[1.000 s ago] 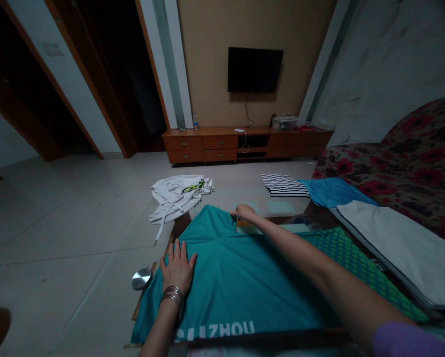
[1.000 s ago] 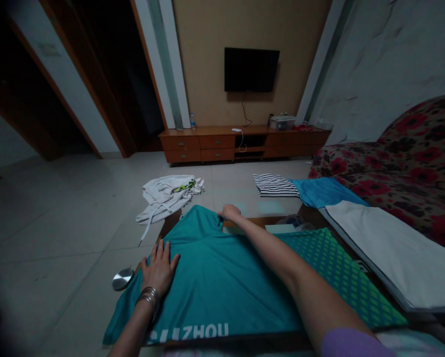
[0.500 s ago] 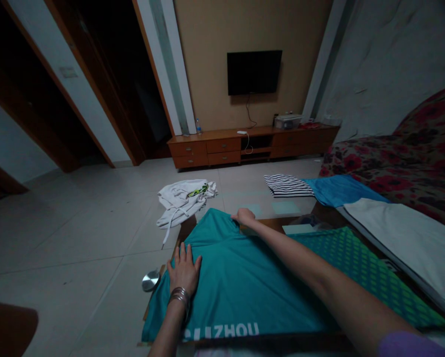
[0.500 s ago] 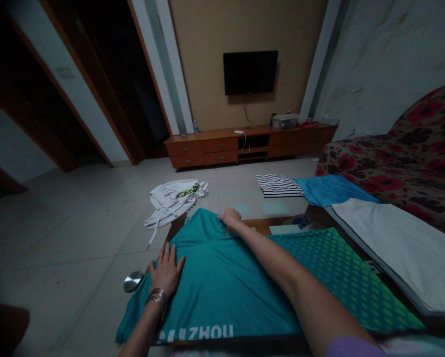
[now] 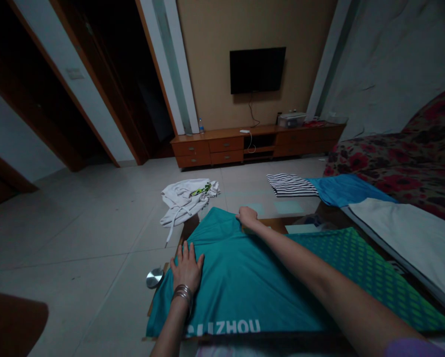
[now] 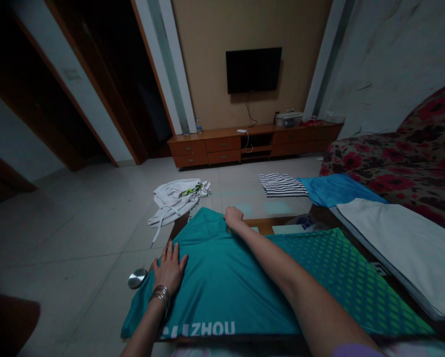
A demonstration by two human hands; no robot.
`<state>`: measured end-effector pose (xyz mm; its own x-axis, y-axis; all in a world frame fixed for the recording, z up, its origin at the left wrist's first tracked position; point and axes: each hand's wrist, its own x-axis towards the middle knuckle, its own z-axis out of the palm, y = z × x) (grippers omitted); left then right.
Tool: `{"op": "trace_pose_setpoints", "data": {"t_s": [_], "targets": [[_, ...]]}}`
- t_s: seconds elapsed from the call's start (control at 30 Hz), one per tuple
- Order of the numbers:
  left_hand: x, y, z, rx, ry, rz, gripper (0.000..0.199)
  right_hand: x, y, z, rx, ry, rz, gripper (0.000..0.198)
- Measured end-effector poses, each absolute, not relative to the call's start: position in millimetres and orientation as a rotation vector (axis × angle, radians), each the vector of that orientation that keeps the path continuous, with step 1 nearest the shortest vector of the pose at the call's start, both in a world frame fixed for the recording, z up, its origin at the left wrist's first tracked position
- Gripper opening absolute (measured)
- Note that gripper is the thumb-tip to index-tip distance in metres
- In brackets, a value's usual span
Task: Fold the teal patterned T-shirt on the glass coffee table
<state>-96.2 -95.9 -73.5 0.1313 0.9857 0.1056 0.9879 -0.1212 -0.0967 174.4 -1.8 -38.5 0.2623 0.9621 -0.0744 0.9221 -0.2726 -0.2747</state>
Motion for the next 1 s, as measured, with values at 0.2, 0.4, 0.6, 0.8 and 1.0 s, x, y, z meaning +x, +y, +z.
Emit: {"op": "trace_pose_setpoints", "data": {"t_s": [0.2, 0.4, 0.6, 0.8, 1.0], "targets": [[-97.1, -96.8, -74.6, -2.245, -1.998, -0.109, 0.063, 143.5, 30.4, -40.0, -2.193, -1.906, 0.281, 0.036], [-104.2, -96.4, -77.2, -2.344, -1.893, -0.347, 0.053, 101.3, 80.6, -51.2, -2.209, -1.853, 0.34, 0.047], [-113.5, -91.0, -86.8, -2.486, -1.851, -0.54, 0.037, 100.2, 111.0, -67.9, -2.223, -1.821, 0.545, 0.037], [-118.1, -87.4, -97.8, -2.535, -1.814, -0.597, 0.038, 115.0, 111.0, -66.3, -1.89, -1.895, 0.568, 0.02], [-118.6, -88.5, -97.5, -2.486, -1.824, -0.535, 0.041, 123.7, 87.5, -24.3, -1.587, -1.858, 0.534, 0.02]]}}
